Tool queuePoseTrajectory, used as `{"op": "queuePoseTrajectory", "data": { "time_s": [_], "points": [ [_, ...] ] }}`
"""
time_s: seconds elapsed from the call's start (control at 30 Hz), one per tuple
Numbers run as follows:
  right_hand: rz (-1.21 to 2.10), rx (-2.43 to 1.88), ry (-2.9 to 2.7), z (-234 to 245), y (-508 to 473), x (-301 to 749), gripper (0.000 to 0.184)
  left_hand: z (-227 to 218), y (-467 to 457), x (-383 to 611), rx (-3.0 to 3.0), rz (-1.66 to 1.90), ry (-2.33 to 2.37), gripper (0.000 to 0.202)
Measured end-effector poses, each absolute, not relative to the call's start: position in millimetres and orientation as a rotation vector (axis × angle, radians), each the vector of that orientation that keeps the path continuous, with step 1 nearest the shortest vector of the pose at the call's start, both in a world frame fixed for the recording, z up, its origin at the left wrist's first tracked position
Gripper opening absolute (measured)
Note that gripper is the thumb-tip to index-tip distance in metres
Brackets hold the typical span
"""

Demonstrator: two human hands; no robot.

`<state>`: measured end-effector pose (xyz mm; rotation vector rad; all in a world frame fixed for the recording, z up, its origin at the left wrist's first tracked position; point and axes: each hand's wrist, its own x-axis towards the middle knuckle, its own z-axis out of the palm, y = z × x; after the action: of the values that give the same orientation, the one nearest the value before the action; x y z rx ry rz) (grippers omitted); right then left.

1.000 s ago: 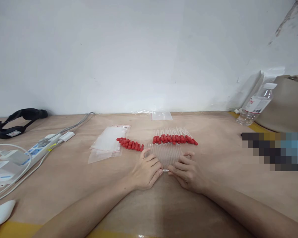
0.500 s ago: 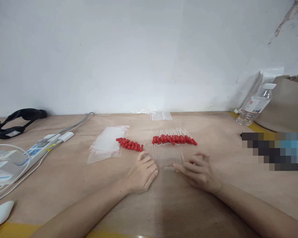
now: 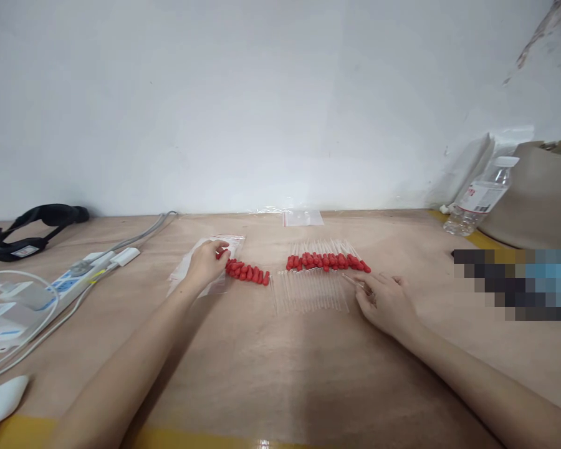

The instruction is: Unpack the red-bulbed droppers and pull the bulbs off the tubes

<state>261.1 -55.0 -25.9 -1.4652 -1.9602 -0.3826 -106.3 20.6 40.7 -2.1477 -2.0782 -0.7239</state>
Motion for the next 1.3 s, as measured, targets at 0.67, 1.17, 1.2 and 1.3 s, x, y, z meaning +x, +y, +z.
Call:
{"op": "queuePoseTrajectory", "data": {
  "time_s": [0.67, 1.17, 1.2, 1.3],
  "points": [
    [-0.246, -1.428, -2.021, -33, -53, 248, 0.020, 37, 18, -7, -2.583, -0.654, -1.530, 0.022],
    [0.015, -1.523, -1.942, -36, -48, 249, 0.029, 9, 13, 8, -2.628, -1.077, -1.718, 0.009],
    [0.023, -1.529, -1.929, -37, -47, 249, 0.032, 9, 7, 6, -2.610, -1.144, -1.697, 0.009],
    [0.004, -1.510, -1.845, -37, -46, 251, 0.038, 7, -12, -4, -2.549, -1.352, -1.594, 0.007]
  ]
}}
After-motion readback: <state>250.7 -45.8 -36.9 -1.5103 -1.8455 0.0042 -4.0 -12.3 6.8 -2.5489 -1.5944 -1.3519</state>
